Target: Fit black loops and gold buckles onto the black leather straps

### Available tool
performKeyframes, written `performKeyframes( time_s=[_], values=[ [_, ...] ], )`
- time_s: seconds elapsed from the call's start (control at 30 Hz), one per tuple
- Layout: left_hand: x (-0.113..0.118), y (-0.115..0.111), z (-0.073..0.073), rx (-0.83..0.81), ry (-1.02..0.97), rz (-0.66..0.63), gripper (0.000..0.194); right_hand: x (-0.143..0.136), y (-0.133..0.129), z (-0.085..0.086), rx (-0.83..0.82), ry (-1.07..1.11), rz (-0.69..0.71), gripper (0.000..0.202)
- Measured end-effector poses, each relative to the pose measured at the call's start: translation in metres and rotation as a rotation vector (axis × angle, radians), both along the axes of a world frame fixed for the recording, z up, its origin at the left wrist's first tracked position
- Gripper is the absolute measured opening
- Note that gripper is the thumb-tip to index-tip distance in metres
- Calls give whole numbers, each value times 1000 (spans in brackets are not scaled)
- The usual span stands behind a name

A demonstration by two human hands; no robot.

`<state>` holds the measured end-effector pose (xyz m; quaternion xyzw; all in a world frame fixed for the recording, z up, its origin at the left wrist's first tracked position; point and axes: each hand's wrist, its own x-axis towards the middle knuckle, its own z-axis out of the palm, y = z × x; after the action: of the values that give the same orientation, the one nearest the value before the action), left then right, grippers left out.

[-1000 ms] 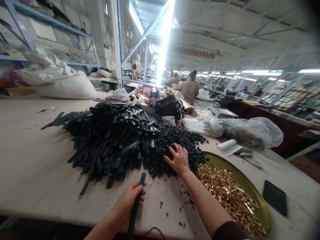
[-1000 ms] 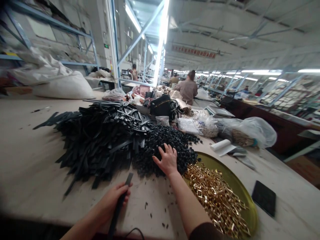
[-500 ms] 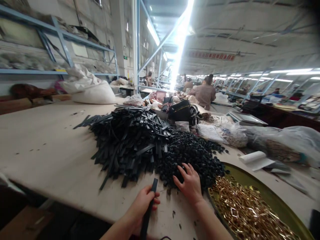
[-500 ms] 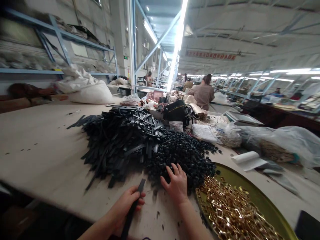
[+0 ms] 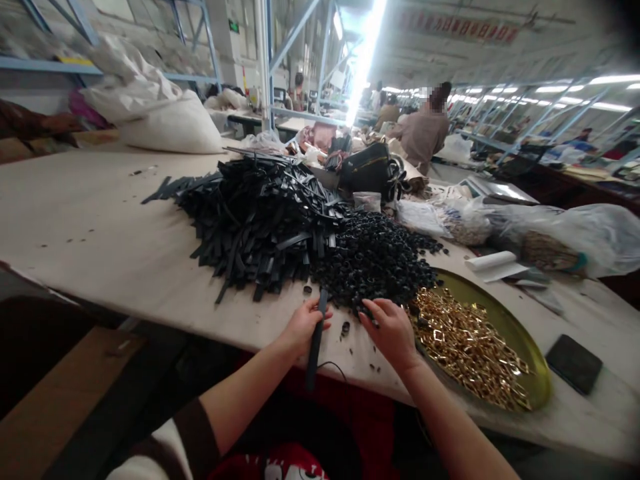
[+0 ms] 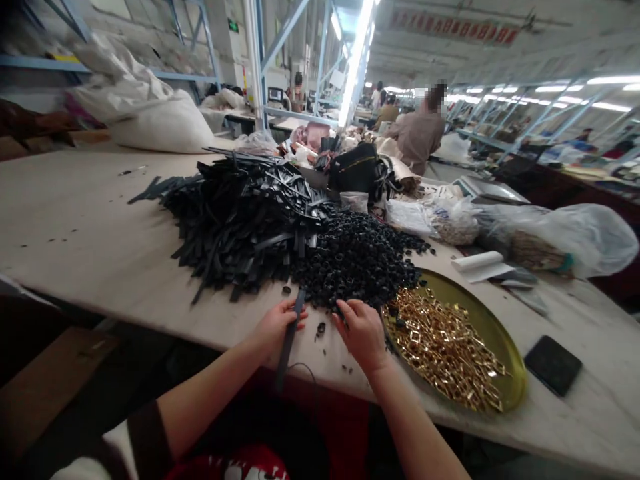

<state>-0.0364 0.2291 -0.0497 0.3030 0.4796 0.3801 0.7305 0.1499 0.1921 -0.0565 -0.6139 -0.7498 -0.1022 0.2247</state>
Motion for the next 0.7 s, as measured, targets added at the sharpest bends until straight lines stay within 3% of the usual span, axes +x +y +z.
performKeyframes(
  time_s=[0.13, 0.23, 0.33, 0.5, 0.7],
  values=[
    [-18, -9, 6, -44, -20, -86, 26, -20, -22, -5, -224, 92, -12, 31],
    [-29, -16, 10, -80, -48, -152, 30, -36, -18, -4, -288, 52, -81, 31],
    [-38, -22, 12, -138, -146, -226, 36, -43, -12, 0, -364, 10, -52, 23],
    [-44, -31, 14, -250, -297, -263, 46, -39, -16, -1, -398, 95, -28, 19],
    [-42, -33, 15, -300, -300, -289, 48, -36, -20, 0, -421, 293, 12, 19]
  ],
)
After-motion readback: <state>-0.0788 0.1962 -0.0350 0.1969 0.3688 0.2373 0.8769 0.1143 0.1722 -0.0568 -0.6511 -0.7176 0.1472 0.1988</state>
